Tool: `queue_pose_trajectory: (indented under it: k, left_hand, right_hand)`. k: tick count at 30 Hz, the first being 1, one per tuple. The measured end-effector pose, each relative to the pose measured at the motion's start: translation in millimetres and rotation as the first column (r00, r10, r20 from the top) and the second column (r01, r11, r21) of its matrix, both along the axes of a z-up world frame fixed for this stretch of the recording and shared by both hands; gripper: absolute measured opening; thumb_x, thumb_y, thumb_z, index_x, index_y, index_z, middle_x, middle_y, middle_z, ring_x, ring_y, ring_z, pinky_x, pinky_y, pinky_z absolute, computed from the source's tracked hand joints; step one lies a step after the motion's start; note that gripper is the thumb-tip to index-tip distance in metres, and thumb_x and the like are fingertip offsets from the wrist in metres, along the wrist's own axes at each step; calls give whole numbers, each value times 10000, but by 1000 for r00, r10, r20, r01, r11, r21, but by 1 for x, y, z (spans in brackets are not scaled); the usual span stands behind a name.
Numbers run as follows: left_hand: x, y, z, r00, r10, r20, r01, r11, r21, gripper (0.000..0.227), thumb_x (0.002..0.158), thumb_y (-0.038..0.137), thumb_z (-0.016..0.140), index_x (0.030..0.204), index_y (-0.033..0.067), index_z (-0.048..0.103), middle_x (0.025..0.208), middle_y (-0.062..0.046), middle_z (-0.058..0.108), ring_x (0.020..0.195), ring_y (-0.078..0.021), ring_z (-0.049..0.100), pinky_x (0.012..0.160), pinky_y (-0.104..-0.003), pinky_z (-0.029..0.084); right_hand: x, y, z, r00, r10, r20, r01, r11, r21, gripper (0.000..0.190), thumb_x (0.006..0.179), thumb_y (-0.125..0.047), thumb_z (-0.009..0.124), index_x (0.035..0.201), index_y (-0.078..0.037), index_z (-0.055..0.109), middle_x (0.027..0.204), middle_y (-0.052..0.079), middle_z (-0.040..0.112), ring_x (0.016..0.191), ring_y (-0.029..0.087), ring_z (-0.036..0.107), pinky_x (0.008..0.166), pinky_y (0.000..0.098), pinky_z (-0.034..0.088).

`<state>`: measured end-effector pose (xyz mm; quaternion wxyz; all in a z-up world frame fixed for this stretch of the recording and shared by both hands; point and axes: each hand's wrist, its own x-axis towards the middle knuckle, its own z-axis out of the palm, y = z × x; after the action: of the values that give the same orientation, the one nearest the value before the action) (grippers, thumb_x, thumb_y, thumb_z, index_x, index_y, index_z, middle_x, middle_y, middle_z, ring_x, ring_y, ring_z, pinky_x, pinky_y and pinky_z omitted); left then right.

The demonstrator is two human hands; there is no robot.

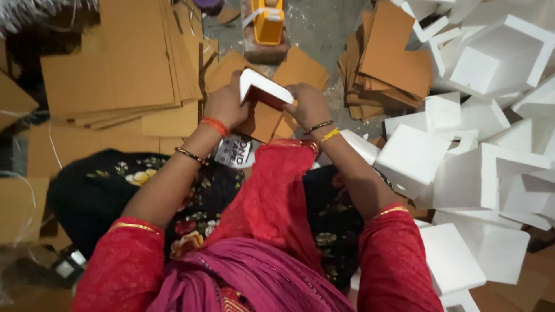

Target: The person sits on the floor and assembles small white boxes by folding the sides and securing them with clear tape from a yellow dispenser. They repeatedly pick up white box components, fold them into shape, apply tape, and place the finished boxes into a pile.

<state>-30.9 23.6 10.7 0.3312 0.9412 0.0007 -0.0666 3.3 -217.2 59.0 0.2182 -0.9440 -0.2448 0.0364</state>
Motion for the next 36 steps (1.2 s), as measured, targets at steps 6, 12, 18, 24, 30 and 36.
queue_pose_trajectory:
  k: [6,12,18,24,30,36]
  left_hand:
    - [47,17,-15,934,68,351,27,965,-261,594,742,-38,629,1317,104,578,1265,-263,508,1164,-464,551,956,-489,504]
    - [47,0,-25,894,166,417,-33,951,-307,528,724,-113,602,1192,127,643,1120,-228,492,1075,-448,539,930,-500,478]
    - [63,-9,-41,871,215,443,-93,955,-282,520,707,-104,628,1181,109,646,1150,-241,508,1093,-460,535,932,-508,464]
    - [74,-19,-37,891,248,381,-148,951,-273,507,742,-95,641,1198,128,655,1159,-237,519,1106,-445,530,957,-501,463]
    - [69,-16,-26,898,222,380,-119,954,-275,514,710,-88,654,1173,135,666,1130,-243,507,1090,-453,524,942,-507,458]
    - [69,-15,-33,894,225,387,-142,963,-230,509,721,-77,653,1184,133,660,1115,-244,503,1068,-448,524,930,-512,458]
  right_hand:
    - [74,13,-31,995,83,-60,-67,971,231,306,812,-189,825,1089,-86,747,1032,88,745,974,274,708,855,398,541]
    - [222,42,-101,909,-305,-285,417,667,617,213,881,-282,747,1006,-110,732,841,31,746,726,126,709,670,314,576]
    - [170,34,-77,939,-333,-89,341,858,384,525,965,-527,705,779,-37,690,695,57,599,634,141,522,584,369,430]
    - [59,19,-82,676,-444,-588,632,760,152,612,906,-653,704,763,-58,703,629,-3,538,557,114,467,515,325,401]
    - [85,9,-80,939,-46,342,105,982,-154,587,653,-591,851,977,-112,750,902,87,691,828,246,656,675,430,499]
    - [141,18,-99,937,239,-255,26,679,734,675,848,-447,837,1309,-10,610,1214,107,633,1109,186,643,928,396,550]
